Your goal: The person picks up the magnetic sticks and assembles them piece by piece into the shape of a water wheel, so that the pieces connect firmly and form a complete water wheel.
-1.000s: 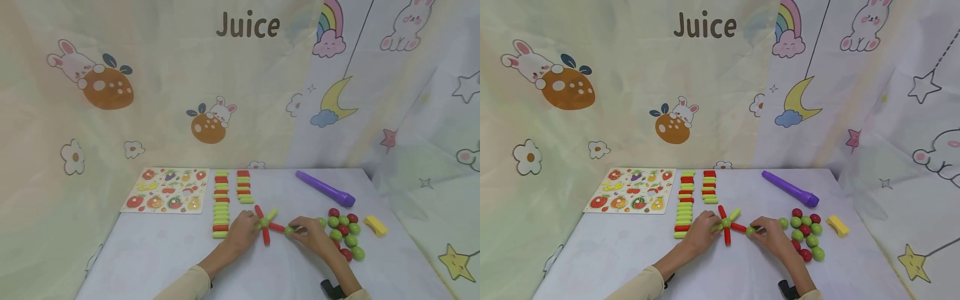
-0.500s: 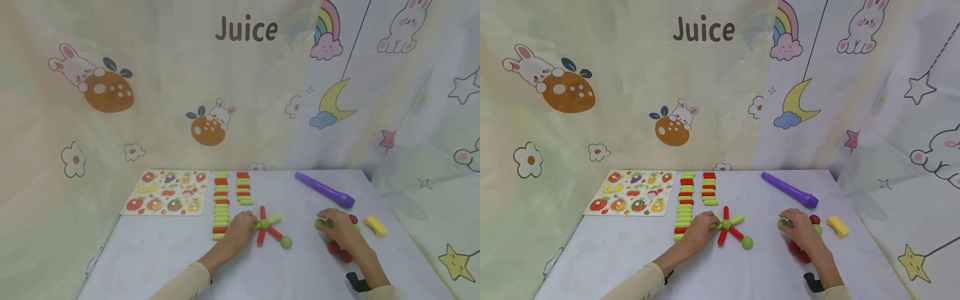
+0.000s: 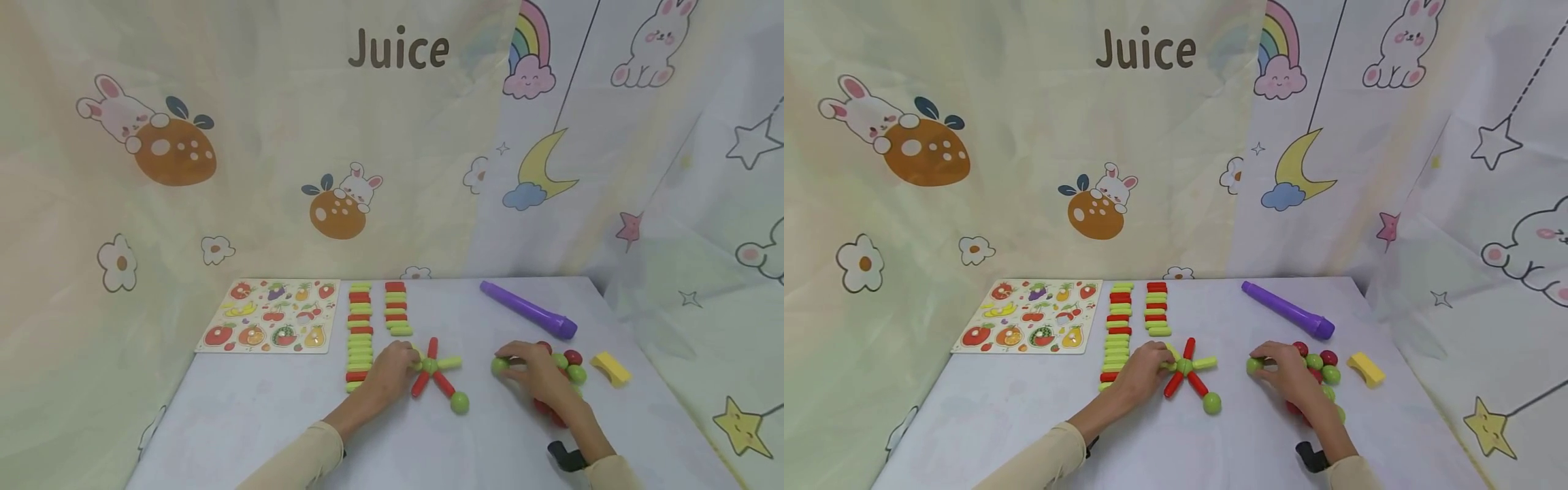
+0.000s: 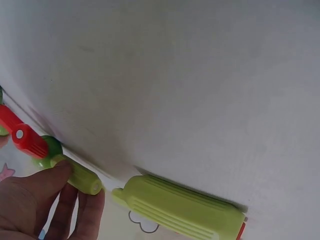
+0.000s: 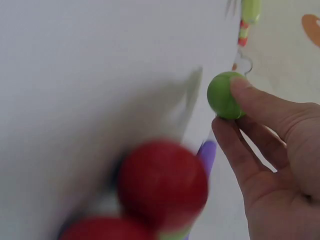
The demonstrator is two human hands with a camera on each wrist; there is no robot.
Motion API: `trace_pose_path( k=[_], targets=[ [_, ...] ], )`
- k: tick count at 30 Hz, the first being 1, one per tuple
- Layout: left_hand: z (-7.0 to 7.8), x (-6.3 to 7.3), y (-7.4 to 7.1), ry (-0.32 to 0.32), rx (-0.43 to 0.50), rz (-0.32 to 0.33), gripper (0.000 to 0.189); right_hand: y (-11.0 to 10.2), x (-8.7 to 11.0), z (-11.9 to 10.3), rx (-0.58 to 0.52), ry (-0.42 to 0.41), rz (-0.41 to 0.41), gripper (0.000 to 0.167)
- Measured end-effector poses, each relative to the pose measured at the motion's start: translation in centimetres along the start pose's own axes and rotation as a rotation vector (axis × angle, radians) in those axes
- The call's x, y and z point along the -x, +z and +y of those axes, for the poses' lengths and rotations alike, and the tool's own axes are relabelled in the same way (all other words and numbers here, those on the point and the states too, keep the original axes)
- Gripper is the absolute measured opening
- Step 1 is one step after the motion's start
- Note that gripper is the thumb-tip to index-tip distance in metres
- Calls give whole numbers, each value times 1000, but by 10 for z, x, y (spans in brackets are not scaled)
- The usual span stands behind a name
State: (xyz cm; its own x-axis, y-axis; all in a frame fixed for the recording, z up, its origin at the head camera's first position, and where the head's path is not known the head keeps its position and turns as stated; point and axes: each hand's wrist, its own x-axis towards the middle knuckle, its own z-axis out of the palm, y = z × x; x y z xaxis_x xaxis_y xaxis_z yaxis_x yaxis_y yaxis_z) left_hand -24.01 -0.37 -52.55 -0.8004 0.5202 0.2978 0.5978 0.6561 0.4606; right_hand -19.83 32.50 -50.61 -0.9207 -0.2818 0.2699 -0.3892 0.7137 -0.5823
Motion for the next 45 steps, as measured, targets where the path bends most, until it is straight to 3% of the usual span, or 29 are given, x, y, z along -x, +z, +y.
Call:
trace_pose_path(
  k=[3, 8, 17, 29, 38, 45],
  targets=[
    [-2, -2, 1, 16, -17, -7, 18, 12, -8, -4, -126, -23, -31, 31],
    [-3, -4, 3, 35, -46, -24, 19, 29, -20, -7, -198, -34, -64, 30],
    [-1, -9, 5, 53, -58, -18, 16, 39, -25, -6, -149, -6, -52, 30],
    [-3, -11, 5, 85, -119, -31, 14, 37, -15, -7, -267, -11, -49, 31],
    [-4, -9, 1, 120, -90, -27, 17, 32, -13, -14, -292, 25, -68, 29],
    [5, -1, -5, 51, 21, -49, 20, 38, -7, -9, -269, 39, -56, 29]
  ],
)
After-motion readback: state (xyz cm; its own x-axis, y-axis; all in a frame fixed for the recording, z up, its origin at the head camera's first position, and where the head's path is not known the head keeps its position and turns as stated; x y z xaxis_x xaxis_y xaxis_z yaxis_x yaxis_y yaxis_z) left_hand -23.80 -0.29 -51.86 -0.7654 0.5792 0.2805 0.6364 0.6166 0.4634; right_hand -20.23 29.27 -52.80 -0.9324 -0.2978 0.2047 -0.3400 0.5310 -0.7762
